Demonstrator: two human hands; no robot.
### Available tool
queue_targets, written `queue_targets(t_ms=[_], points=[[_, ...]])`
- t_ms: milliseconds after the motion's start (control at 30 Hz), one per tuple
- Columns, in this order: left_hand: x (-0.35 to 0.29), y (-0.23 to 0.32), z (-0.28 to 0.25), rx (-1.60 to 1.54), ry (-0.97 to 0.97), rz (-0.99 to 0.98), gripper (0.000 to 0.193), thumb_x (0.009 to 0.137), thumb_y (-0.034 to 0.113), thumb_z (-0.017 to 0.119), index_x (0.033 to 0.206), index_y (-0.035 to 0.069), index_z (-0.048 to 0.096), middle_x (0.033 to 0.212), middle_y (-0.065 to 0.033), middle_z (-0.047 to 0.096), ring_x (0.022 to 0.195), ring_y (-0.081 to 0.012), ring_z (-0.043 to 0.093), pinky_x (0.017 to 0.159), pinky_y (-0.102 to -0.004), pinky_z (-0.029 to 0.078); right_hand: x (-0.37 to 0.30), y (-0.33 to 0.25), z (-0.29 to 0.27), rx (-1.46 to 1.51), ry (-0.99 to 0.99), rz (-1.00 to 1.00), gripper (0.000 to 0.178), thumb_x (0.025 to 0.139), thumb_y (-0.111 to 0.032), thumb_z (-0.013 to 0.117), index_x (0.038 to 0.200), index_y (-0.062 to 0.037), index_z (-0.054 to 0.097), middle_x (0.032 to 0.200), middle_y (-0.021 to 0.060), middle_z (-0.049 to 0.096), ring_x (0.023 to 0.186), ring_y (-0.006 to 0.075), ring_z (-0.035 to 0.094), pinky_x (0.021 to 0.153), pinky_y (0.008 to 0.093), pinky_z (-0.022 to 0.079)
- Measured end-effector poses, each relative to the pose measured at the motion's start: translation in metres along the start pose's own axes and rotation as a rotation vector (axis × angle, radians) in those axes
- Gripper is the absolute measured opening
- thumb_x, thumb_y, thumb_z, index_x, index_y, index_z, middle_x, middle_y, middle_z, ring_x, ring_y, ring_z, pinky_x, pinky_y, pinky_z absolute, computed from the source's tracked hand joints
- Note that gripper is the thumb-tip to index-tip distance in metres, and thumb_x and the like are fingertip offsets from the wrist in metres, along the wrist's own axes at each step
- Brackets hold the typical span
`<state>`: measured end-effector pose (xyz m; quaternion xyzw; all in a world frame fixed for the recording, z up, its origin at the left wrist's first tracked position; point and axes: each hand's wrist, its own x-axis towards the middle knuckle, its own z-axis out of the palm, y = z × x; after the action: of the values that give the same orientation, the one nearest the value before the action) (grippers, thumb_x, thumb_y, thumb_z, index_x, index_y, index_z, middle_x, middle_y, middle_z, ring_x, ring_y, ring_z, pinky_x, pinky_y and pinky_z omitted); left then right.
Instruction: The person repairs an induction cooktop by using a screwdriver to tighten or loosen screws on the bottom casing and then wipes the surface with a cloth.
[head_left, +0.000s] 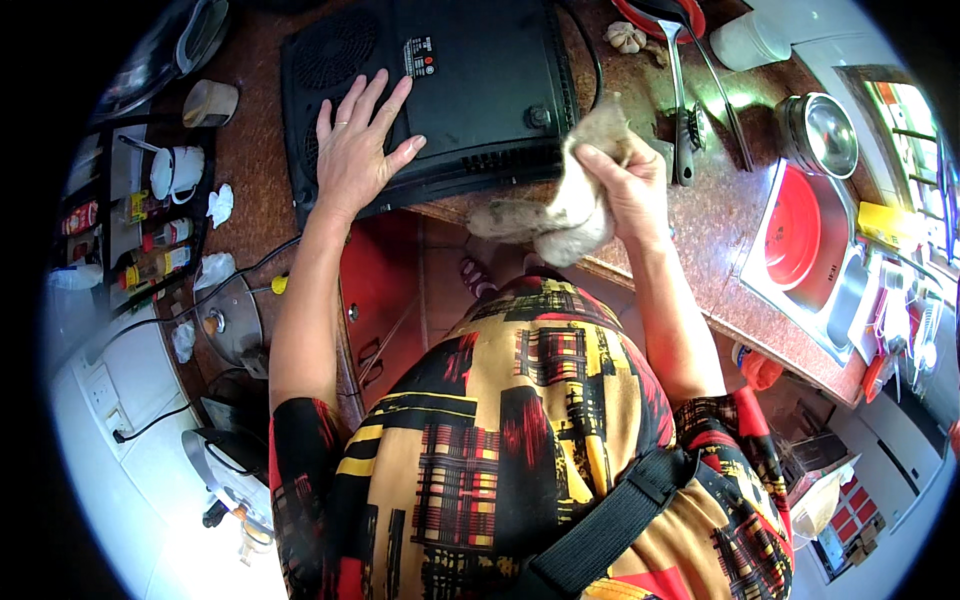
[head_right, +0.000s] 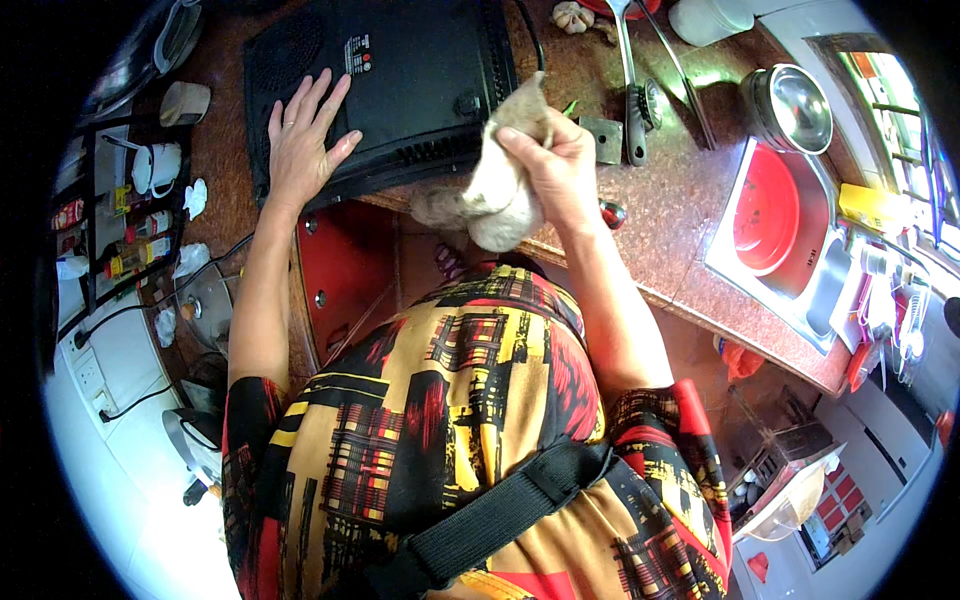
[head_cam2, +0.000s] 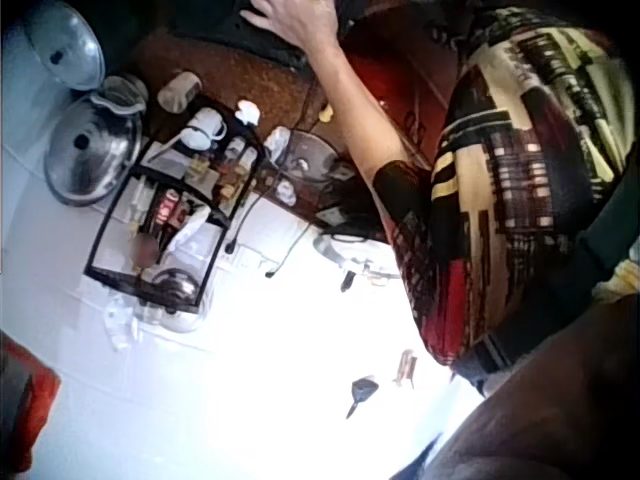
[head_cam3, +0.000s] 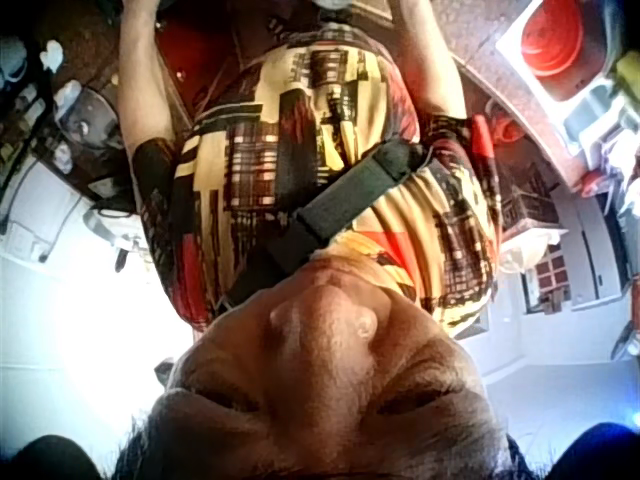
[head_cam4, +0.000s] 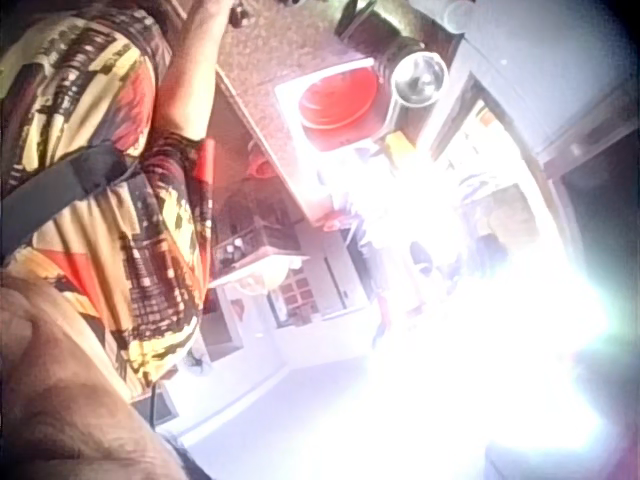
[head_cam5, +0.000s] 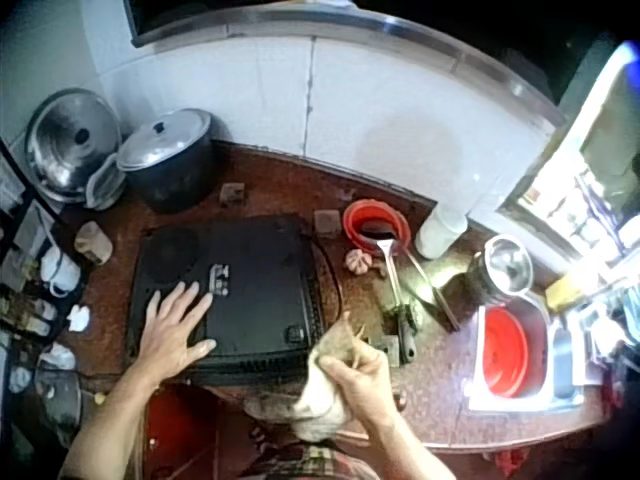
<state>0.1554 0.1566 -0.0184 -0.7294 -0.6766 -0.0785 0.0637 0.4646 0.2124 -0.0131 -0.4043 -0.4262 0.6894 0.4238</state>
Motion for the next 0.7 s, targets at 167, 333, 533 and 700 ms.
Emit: queue_targets(t_ms=[167, 333, 533, 700], points=[[-0.003, 0.0, 0.003, 0.026, 0.02, 0.0, 0.068, 0.088, 0.059, 0.05, 0.146, 0.027, 0.039, 0.151, -0.0059, 0.034, 0.14, -0.0283, 0.028, 0.113, -0.0542, 0.017, -0.019, 0.015, -0.032, 0.517, -0.062, 0.108, 0.019, 0.085, -0.008, 0.071, 0.103, -0.0044, 0.067, 0.095, 0.0053, 0.07, 0.081, 0.0145, 0.067, 0.075, 0.0303, 0.056], [-0.006, 0.006, -0.008, 0.024, 0.215, 0.044, 0.06, 0.09, 0.041, 0.058, 0.14, 0.011, 0.046, 0.143, -0.0132, 0.042, 0.135, -0.0304, 0.035, 0.11, -0.0471, 0.026, -0.03, 0.036, -0.046, 0.683, -0.286, 0.098, 0.036, 0.086, -0.033, 0.069, 0.102, -0.0016, 0.062, 0.097, 0.0094, 0.06, 0.098, 0.0264, 0.054, 0.093, 0.0428, 0.041], [-0.024, 0.087, -0.049, -0.518, 0.265, 0.176, 0.044, 0.09, 0.035, 0.06, 0.119, 0.003, 0.061, 0.119, -0.0126, 0.059, 0.117, -0.0315, 0.051, 0.102, -0.0428, 0.037, -0.046, 0.041, -0.043, 0.72, -0.342, 0.018, 0.04, 0.088, -0.038, 0.066, 0.101, 0.0001, 0.062, 0.096, 0.0106, 0.059, 0.101, 0.0279, 0.052, 0.09, 0.0419, 0.043], [-0.036, 0.154, -0.052, -0.953, -0.074, 0.099, 0.038, 0.076, 0.019, 0.076, 0.107, 0.001, 0.063, 0.096, -0.0117, 0.06, 0.094, -0.0276, 0.055, 0.084, -0.0368, 0.044, -0.058, 0.035, -0.037, 0.644, -0.346, 0.026, 0.037, 0.089, -0.032, 0.066, 0.106, 0.0002, 0.061, 0.102, 0.014, 0.06, 0.101, 0.028, 0.055, 0.088, 0.0428, 0.046]])
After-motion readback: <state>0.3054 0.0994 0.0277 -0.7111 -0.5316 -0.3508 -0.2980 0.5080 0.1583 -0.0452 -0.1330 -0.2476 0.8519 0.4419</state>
